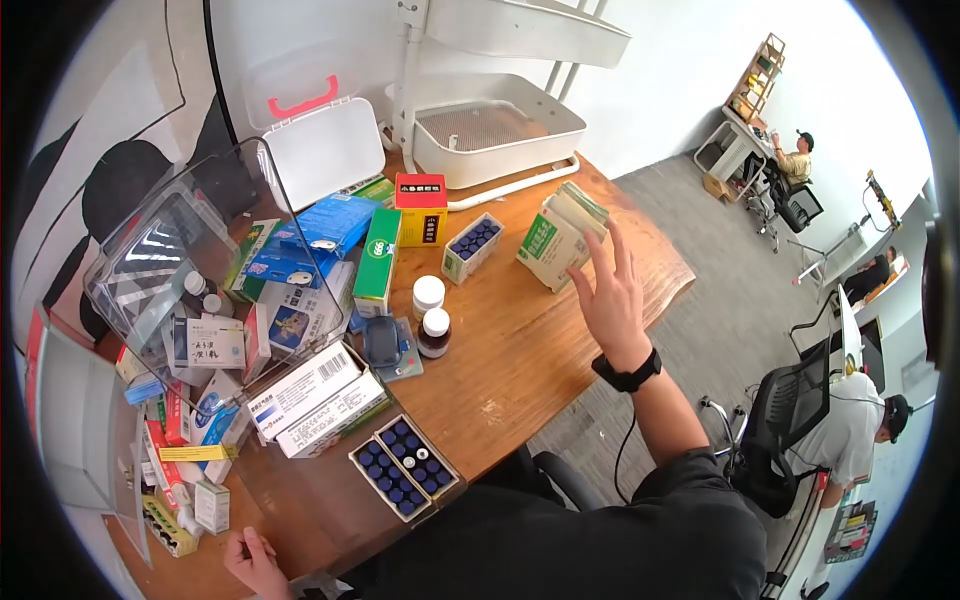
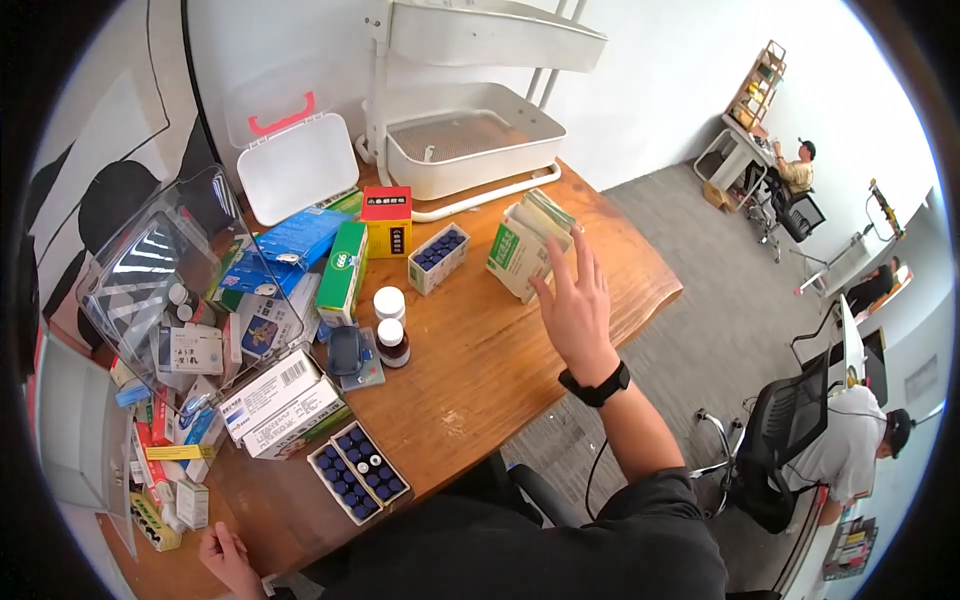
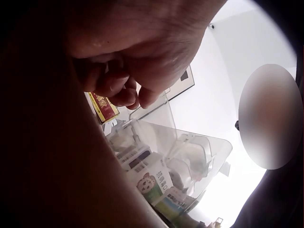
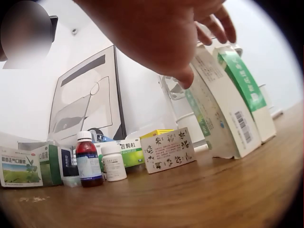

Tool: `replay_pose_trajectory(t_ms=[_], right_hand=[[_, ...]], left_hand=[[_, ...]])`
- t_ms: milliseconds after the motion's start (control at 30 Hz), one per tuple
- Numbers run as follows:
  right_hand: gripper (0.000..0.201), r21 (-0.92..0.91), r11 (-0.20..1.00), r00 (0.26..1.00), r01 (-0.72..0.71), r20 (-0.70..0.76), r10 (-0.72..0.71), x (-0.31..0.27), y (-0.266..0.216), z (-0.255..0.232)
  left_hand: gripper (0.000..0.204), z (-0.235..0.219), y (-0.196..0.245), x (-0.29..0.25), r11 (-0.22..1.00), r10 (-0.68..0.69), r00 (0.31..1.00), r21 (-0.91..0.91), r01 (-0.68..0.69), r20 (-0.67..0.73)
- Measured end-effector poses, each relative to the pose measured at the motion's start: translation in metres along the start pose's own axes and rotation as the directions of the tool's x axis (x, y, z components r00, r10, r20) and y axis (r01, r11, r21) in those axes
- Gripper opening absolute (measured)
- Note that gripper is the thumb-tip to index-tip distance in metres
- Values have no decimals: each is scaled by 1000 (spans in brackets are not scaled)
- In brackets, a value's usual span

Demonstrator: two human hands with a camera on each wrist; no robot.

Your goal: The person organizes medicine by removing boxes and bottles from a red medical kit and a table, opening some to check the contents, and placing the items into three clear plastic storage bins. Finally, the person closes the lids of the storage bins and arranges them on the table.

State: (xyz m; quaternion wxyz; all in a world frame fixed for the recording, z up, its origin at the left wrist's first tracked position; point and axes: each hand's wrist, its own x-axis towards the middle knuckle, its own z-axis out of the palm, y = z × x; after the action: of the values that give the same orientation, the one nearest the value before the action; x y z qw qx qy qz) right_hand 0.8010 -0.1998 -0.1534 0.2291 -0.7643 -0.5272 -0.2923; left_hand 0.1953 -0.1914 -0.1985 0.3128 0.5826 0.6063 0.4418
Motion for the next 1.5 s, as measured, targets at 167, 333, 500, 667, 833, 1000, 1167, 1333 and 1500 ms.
replay_pose_trajectory(t_ms=[167, 333, 500, 667, 833, 1000, 1167, 1333, 1500], right_hand=[[28, 140, 990, 998, -1, -61, 10, -12, -4, 3], [20, 259, 960, 994, 105, -65, -91, -19, -11, -3], [19, 191, 965, 962, 180, -240, -132, -31, -22, -25], [24, 670, 738, 985, 80, -165, 43, -27, -60, -65], [27, 913, 368, 971, 175, -97, -221, -18, -126, -98], [33, 986, 114, 900, 122, -61, -431, -4, -189, -82], [32, 983, 157, 910, -95, 149, -386, -13, -200, -54], [31, 969, 236, 935, -71, 147, -322, -20, -190, -43], [28, 951, 302, 927, -58, 164, -337, -25, -190, -48]], left_hand=[[42, 3, 5, 1, 997, 65, 998, 45, -66, 26], [36, -6, 1, 0, 999, 33, 999, 15, -34, 35], [21, -26, -34, 3, 996, 49, 991, 77, -39, -128], [27, -43, 73, 32, 878, 471, 882, 84, -472, 28], [65, -1, 191, 61, 532, 710, 547, 170, -829, 444], [72, 35, 191, 66, 605, 602, 540, 106, -789, 588], [59, 28, 172, 74, 659, 391, 643, 287, -695, 658], [51, 40, 168, 71, 518, 340, 622, 411, -750, 705], [46, 44, 178, 72, 414, 375, 601, 453, -790, 705]])
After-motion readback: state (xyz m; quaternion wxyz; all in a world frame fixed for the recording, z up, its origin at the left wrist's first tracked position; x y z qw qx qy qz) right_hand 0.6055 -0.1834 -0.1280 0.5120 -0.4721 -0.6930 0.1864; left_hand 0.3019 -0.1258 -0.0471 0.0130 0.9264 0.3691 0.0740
